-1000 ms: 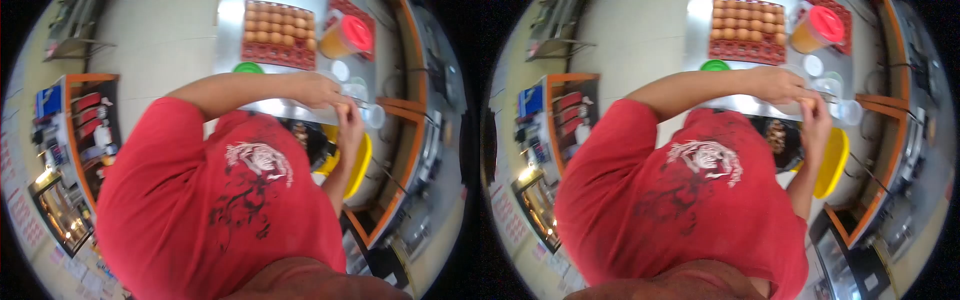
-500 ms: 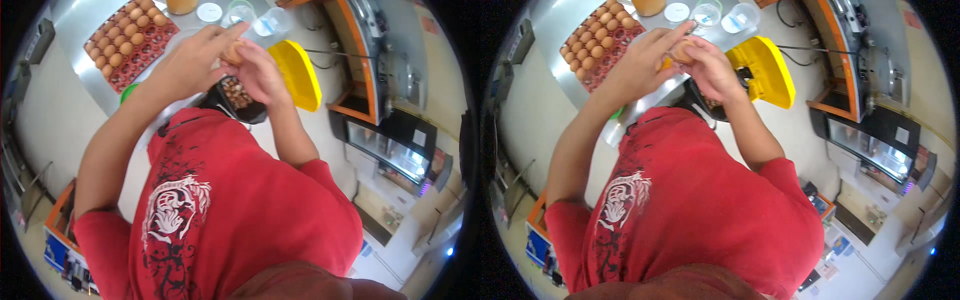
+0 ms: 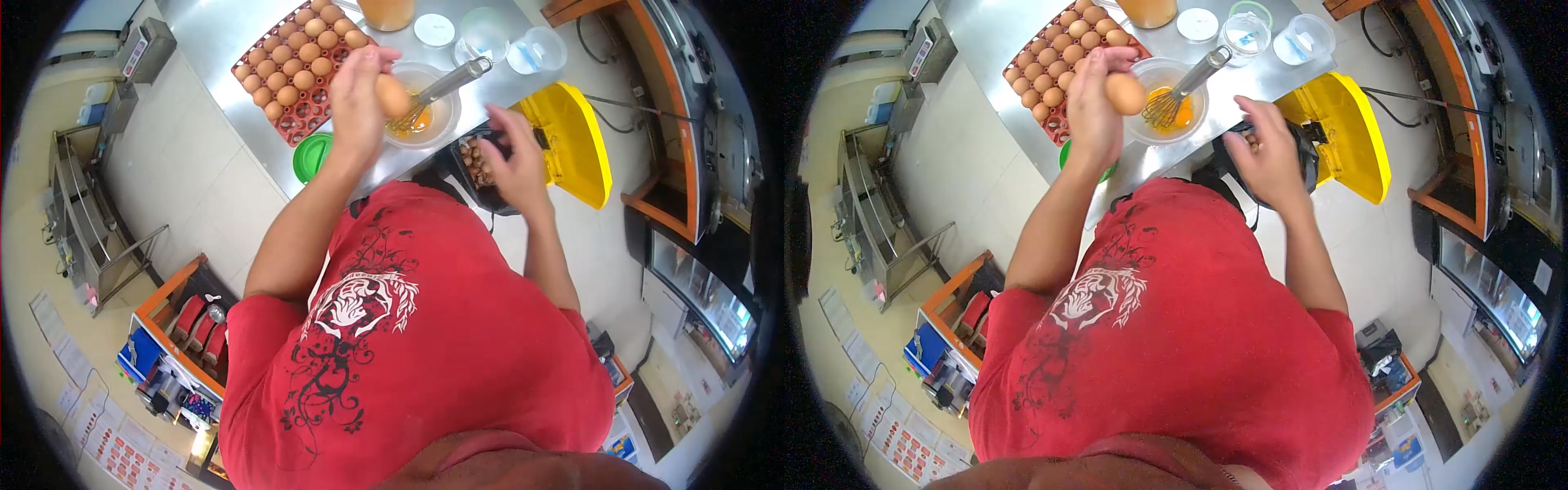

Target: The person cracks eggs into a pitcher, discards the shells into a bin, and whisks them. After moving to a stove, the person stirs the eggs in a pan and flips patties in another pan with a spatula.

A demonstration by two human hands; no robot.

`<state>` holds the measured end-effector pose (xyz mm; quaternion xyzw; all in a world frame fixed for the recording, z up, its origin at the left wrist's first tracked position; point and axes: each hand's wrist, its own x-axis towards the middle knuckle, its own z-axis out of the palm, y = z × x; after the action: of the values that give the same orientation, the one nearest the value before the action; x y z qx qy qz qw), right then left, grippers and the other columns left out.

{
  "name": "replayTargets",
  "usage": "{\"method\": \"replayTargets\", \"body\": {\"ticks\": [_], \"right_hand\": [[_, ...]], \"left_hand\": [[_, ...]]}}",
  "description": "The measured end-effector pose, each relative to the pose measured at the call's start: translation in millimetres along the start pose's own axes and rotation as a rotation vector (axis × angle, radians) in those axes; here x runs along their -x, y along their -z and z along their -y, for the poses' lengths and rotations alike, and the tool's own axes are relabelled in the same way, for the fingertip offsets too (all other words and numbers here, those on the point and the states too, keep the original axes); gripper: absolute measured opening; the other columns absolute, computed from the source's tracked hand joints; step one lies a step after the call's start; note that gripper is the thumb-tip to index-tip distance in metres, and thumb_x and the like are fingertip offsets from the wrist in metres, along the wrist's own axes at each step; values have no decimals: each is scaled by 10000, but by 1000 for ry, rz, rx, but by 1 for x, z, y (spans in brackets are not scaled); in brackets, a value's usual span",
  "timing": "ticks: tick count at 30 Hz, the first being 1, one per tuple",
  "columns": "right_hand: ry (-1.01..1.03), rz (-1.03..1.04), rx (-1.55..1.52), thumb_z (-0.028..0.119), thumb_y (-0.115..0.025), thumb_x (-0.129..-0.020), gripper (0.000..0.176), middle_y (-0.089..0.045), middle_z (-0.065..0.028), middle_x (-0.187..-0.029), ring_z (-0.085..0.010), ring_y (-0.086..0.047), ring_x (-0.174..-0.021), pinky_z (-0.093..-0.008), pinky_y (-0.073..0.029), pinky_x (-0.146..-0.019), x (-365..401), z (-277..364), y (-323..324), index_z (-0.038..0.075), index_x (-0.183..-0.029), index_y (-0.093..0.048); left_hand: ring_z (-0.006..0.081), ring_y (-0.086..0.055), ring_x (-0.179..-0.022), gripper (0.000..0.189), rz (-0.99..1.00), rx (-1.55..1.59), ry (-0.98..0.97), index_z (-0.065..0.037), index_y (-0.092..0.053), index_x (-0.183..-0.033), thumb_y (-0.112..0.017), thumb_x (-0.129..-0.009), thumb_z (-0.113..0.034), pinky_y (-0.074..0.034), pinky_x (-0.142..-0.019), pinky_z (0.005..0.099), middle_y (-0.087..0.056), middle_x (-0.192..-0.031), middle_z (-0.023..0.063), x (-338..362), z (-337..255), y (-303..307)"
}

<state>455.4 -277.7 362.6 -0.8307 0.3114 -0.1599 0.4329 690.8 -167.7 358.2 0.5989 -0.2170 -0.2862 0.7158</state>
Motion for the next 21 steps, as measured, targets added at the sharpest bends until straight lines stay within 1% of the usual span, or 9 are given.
{"method": "replayTargets", "body": {"ticks": [1, 2, 5, 6, 9, 10, 13, 17, 21], "right_hand": [[159, -26, -49, 84, -789, -890, 586, -638, -190, -1301, -359, -651, -1140, -418, -537, -975, -10, 17, -13, 52, -1448, -615], [305, -39, -50, 65, -799, -873, 594, -635, -194, -1302, -364, -645, -1127, -422, -536, -978, -19, 33, -23, 51, -1438, -617], [418, -143, -48, 46, -813, -865, 605, -632, -201, -1312, -372, -636, -1162, -419, -529, -1004, -44, 55, -44, 49, -1435, -613], [363, -129, -86, 33, -825, -859, 568, -635, -205, -1314, -380, -646, -1165, -413, -542, -993, -47, 55, -42, 42, -1394, -635], [392, -137, -90, 36, -827, -866, 514, -642, -204, -1308, -381, -663, -1149, -411, -558, -968, -53, 45, -30, 37, -1354, -663], [407, -168, -42, 33, -824, -869, 479, -649, -207, -1299, -375, -677, -1118, -412, -568, -952, -51, 40, -23, 29, -1327, -683], [443, -245, 1, 23, -819, -871, 487, -654, -207, -1286, -364, -679, -1128, -410, -568, -961, -43, 11, -12, 26, -1338, -683], [370, -56, 29, 22, -815, -887, 472, -655, -199, -1270, -355, -680, -1138, -412, -566, -964, -31, -2, -12, 22, -1341, -685], [395, -62, 90, 41, -797, -924, 473, -656, -207, -1284, -363, -680, -1144, -416, -573, -956, -32, -5, -18, 10, -1377, -663]], "left_hand": [[114, -576, -899, 450, 9, 6, -8, -3, -732, -1112, -456, -1175, -353, -497, -846, 283, -607, -940, 11, 2, -1, -9], [155, -586, -956, 602, 63, 66, 61, -20, -706, -1202, -334, -1189, -493, -501, -910, 311, -592, -1032, 43, 6, -2, -18], [187, -584, -1063, 735, 265, -4, -6, -44, -652, -1323, -201, -1172, -605, -497, -991, 344, -566, -1123, 73, 13, -9, -34], [246, -563, -1183, 878, 364, -69, -51, -66, -585, -1443, -96, -1115, -717, -466, -1076, 378, -546, -1265, 124, 9, -16, -30], [276, -514, -1304, 1084, 491, -11, -40, -24, -472, -1554, -115, -1001, -887, -433, -1160, 431, -486, -1438, 137, 3, -31, -24], [319, -488, -1390, 1078, 492, -83, -105, -29, -423, -1595, -141, -1003, -885, -407, -1196, 478, -453, -1524, 156, 1, -30, -16], [320, -481, -1425, 1029, 469, -366, -260, -18, -441, -1580, -151, -1037, -842, -411, -1194, 473, -443, -1556, 156, -9, -34, 13], [283, -528, -1383, 846, 469, -482, -322, -13, -584, -1461, -241, -1119, -707, -472, -1128, 454, -506, -1516, 165, -2, -24, 27], [287, -604, -1274, 518, 429, -440, -319, -32, -665, -1365, -530, -1104, -459, -514, -1055, 425, -611, -1381, 158, 8, -17, 26]]}}
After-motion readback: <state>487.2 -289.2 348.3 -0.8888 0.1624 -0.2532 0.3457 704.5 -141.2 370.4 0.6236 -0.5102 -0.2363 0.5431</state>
